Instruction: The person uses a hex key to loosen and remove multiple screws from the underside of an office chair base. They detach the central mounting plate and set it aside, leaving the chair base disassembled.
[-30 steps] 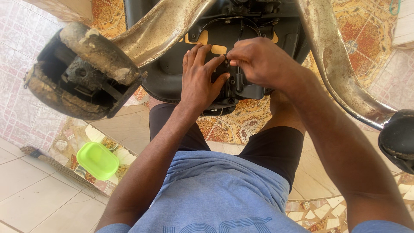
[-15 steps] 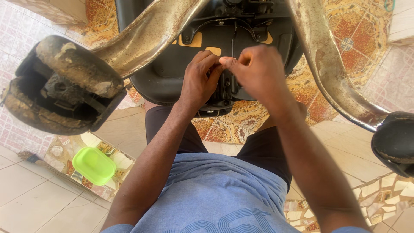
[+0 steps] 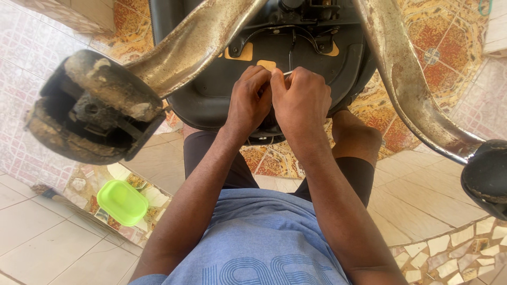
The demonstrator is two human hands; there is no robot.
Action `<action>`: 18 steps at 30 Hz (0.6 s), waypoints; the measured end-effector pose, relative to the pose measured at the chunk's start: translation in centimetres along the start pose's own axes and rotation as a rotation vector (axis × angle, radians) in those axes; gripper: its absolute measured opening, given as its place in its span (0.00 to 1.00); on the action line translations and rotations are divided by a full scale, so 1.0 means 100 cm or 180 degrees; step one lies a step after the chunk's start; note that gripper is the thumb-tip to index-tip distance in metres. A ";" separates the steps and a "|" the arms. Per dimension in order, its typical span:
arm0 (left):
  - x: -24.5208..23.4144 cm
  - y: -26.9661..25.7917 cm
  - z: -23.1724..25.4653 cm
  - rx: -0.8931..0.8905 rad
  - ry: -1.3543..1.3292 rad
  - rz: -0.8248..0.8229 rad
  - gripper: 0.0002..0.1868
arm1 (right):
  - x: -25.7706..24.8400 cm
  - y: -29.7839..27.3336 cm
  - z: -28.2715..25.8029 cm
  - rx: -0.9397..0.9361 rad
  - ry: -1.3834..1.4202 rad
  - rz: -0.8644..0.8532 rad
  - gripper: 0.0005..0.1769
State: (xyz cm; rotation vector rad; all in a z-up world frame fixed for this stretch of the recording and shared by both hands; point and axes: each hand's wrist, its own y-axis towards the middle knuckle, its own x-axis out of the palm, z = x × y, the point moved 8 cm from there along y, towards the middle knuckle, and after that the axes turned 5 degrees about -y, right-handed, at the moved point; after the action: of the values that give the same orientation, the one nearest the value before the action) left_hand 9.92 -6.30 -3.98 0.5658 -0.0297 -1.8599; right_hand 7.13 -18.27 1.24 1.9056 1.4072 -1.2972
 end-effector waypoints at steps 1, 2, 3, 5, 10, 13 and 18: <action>0.000 0.000 0.000 -0.0011 0.0004 -0.0008 0.03 | 0.001 0.000 -0.004 -0.0087 -0.0131 0.0003 0.23; 0.001 0.001 0.000 -0.0018 0.0009 -0.0017 0.03 | 0.000 0.001 -0.008 -0.0174 -0.0260 0.0009 0.22; 0.000 0.001 0.001 -0.0025 0.0015 -0.0026 0.04 | 0.000 0.002 -0.011 -0.0260 -0.0389 0.0016 0.21; -0.001 0.002 0.002 0.0049 0.0024 -0.0035 0.02 | 0.000 0.006 -0.008 -0.0245 -0.0474 -0.0148 0.21; -0.001 0.005 0.000 0.0021 0.0076 -0.0165 0.02 | -0.002 0.007 -0.023 -0.0982 -0.0595 -0.0052 0.11; -0.002 0.008 -0.002 -0.0100 -0.0081 -0.0234 0.04 | -0.008 0.000 -0.036 -0.1804 -0.0565 0.0090 0.05; -0.006 0.019 -0.005 -0.0289 -0.0184 -0.0600 0.07 | -0.011 -0.004 -0.040 -0.2397 -0.0381 -0.0407 0.10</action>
State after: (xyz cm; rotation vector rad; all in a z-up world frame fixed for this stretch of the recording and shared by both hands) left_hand 11.97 -6.37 -3.65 0.4646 0.0716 -2.0494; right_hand 8.43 -15.61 4.13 1.2292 1.6602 -0.7429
